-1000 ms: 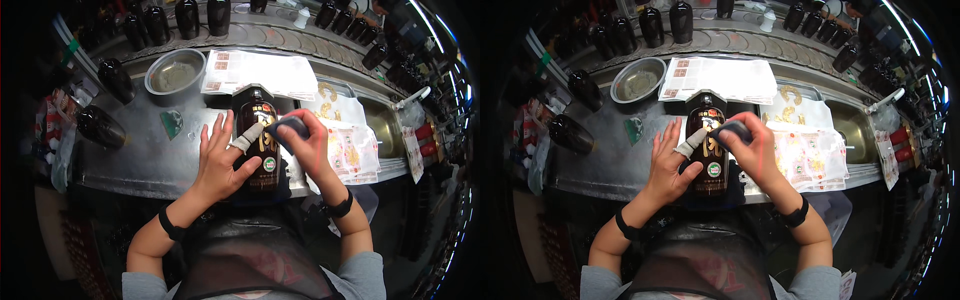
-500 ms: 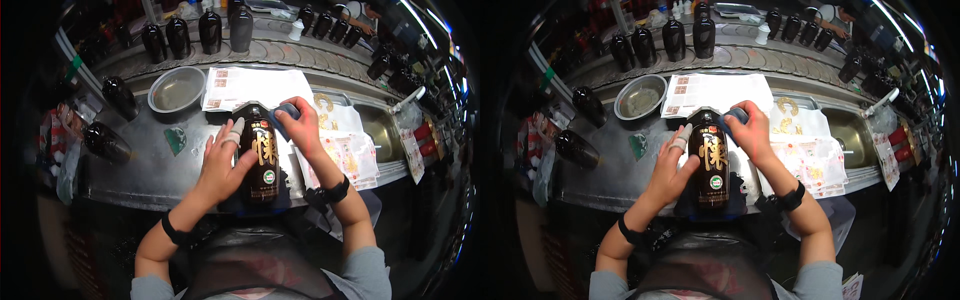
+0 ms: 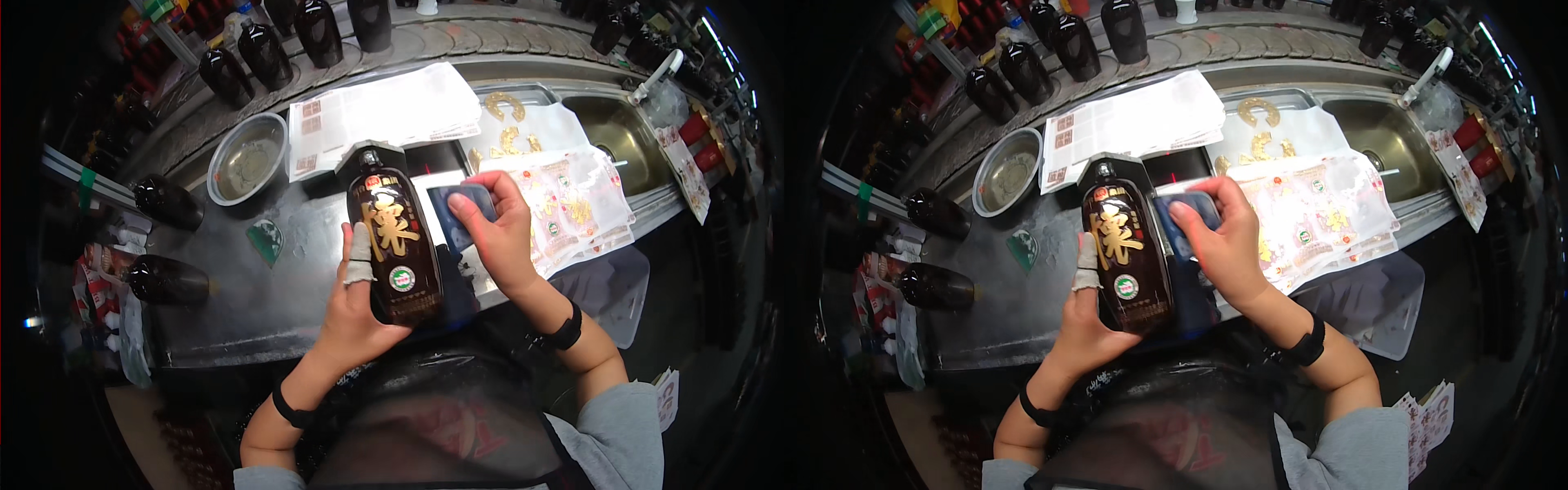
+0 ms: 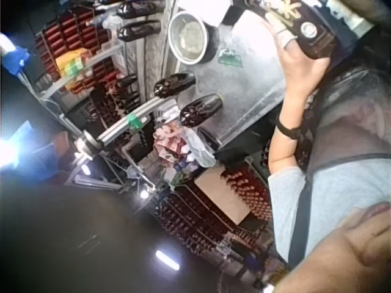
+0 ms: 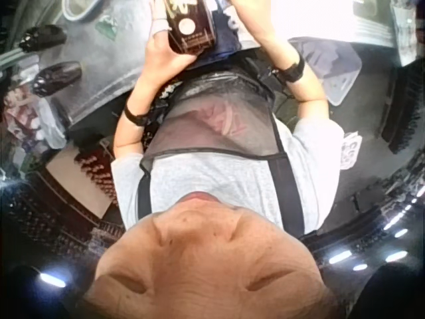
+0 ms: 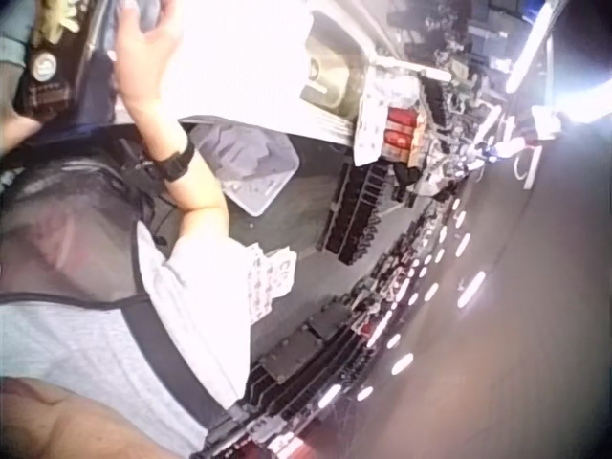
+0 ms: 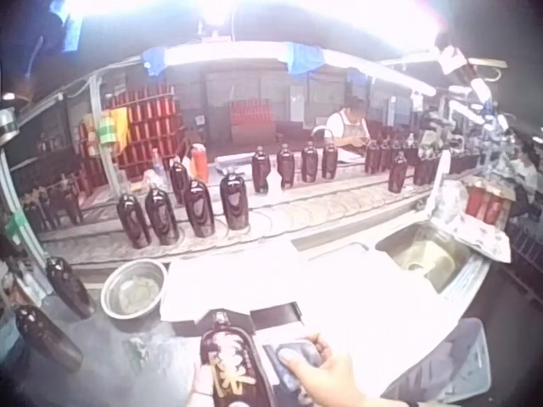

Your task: Manually applying decorative gold stickers and labels onto large dark product bottles at a factory work bench and cleaning them with a cloth.

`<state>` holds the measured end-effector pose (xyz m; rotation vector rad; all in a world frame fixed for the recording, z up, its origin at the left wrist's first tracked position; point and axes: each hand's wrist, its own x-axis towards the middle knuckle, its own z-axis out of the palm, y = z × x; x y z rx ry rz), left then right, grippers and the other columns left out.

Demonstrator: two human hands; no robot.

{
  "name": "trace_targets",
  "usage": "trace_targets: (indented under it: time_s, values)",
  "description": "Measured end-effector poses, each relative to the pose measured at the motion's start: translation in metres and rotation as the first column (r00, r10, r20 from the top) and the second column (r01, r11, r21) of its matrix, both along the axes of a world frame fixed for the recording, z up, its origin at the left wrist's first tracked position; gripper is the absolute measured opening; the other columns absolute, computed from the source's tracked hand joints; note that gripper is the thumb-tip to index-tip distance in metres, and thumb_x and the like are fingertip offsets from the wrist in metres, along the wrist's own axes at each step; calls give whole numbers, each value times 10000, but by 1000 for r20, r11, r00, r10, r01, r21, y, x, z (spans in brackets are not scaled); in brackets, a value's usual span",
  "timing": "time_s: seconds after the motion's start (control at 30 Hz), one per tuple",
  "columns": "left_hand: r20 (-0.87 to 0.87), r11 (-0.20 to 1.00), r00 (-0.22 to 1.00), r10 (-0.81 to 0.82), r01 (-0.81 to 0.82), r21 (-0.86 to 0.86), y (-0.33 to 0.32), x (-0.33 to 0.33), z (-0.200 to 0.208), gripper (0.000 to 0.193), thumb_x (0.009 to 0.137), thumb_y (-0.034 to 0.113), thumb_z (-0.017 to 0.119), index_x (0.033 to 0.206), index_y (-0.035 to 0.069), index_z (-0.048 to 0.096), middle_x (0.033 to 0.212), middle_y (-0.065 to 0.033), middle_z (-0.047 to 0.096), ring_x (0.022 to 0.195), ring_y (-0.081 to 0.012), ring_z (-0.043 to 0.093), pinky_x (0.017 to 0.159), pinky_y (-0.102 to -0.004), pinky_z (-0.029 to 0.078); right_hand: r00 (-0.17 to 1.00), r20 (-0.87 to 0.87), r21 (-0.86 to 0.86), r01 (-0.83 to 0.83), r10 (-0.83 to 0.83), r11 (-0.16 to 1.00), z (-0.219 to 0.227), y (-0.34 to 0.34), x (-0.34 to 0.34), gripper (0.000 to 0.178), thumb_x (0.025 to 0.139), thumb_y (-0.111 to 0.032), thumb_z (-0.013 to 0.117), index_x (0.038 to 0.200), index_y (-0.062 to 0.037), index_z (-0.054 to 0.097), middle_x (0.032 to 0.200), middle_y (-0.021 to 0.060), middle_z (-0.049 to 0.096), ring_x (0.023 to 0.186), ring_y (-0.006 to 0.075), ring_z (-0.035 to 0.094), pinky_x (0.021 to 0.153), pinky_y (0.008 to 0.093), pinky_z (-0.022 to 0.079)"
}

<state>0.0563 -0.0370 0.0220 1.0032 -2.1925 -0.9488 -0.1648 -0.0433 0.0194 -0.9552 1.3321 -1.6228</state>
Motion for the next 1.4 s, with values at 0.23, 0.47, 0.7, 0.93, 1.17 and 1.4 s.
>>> trace_targets:
  time_s: [0.23,0.47,0.7,0.93,1.17,1.4]
  values:
    - [-80,994,996,32,-23,110,-1,-4,-5,1270,653,169,904,1564,-61,49,1589,-317,200,1374,-357,469,1121,-374,398,957,-289,115,20,14,993,-23,-23,-21,205,868,-85,725,1018,-15,605,856,70,665,785,121,634,717,282,519]
    - [-147,991,989,-20,39,125,-2,3,-8,1259,665,189,904,1564,-59,59,1548,-312,299,1362,-364,478,1109,-392,407,878,-479,-84,-34,-10,996,6,-33,3,219,855,-125,733,1002,-9,620,841,105,684,772,163,648,714,318,527]
    - [-144,997,989,23,-12,71,-2,2,-14,1282,616,229,933,1566,-42,116,1560,-323,268,1376,-406,443,1121,-407,393,935,-348,-122,-117,68,986,23,-21,10,183,859,-116,719,965,2,628,840,105,684,768,157,649,704,303,525]
    - [28,989,1000,2,2,-151,-20,14,-2,1111,719,568,795,1545,10,306,1578,-340,229,1448,-486,289,1141,-598,226,918,-392,-123,-114,58,986,12,-9,9,204,864,-107,736,994,-2,620,817,73,675,744,139,635,681,299,519]
    - [189,964,982,19,32,-264,-36,-7,25,570,808,500,727,1326,272,664,1619,-263,222,1467,-489,229,1140,-665,131,969,-247,16,-20,23,1000,-3,-4,-15,191,879,-83,736,994,-12,601,846,52,663,777,89,611,689,246,503]
    - [323,910,946,32,106,-400,-38,-5,35,482,834,455,696,1273,256,699,1623,-239,240,1476,-516,179,1139,-678,87,984,-162,52,-73,80,996,6,9,-16,202,890,-57,722,1031,-11,585,894,25,648,803,62,593,708,224,489]
